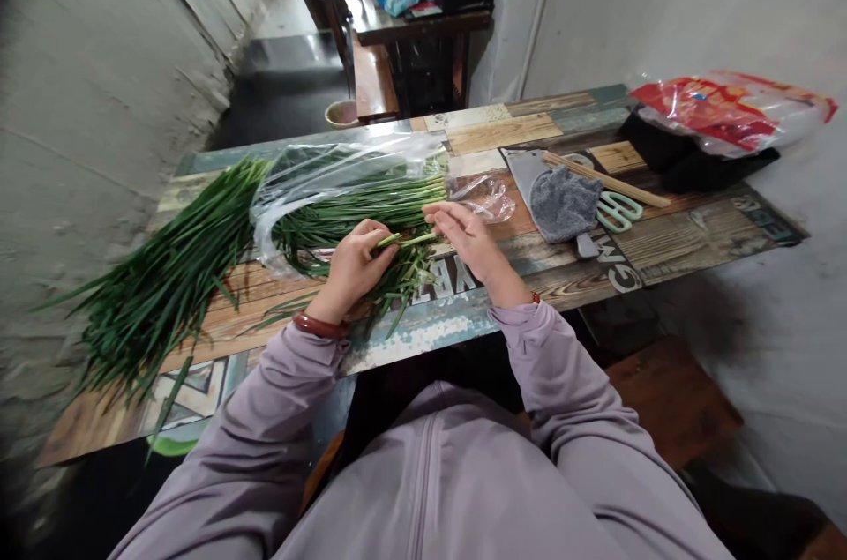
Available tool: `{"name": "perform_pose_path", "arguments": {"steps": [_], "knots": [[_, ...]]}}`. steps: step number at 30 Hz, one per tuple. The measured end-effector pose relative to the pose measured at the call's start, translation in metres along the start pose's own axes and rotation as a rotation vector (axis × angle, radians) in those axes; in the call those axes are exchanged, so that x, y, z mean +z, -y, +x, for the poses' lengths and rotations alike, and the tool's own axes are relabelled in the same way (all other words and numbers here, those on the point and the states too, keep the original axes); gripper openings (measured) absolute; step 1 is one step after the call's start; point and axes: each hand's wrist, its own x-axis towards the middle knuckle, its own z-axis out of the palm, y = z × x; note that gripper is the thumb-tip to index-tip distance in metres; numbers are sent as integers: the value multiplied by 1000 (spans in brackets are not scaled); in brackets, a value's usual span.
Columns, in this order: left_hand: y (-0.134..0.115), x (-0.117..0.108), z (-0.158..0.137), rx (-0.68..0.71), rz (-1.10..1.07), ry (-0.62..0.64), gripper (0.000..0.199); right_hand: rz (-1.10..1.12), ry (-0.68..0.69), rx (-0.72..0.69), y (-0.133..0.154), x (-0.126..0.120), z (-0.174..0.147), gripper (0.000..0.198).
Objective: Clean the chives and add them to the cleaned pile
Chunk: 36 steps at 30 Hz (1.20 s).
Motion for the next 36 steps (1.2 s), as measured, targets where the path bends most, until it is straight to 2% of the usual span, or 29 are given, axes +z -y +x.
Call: {"name": "perform_pose_path", "arguments": {"steps": [3,5,8,11,15,21,29,36], "knots": [[2,-3,2,-60,-56,68,20,7,195,-1,2,3,-3,42],[3,-4,2,-105,-102,85,25,-10,237,12,-3,4,-3,38],[2,-5,2,-122,-122,91,26,-62,189,3,-11,6,-2,27],[-1,-5,1,-79,-86,81,24,-54,127,17,-16,9,0,23],[-4,-5,0,-16,-88,95,23,-18,98,61,-15,13,0,25],[1,-3,0,-9,-124,131,28,-89,61,83,-16,15,2,34],[3,-1,1,-19,-160,91,29,-259,64,-8,-18,12,2,28],[4,-2,1,-59,-38,23,21,-253,-1,-3,-2,9,-2,29]]}}
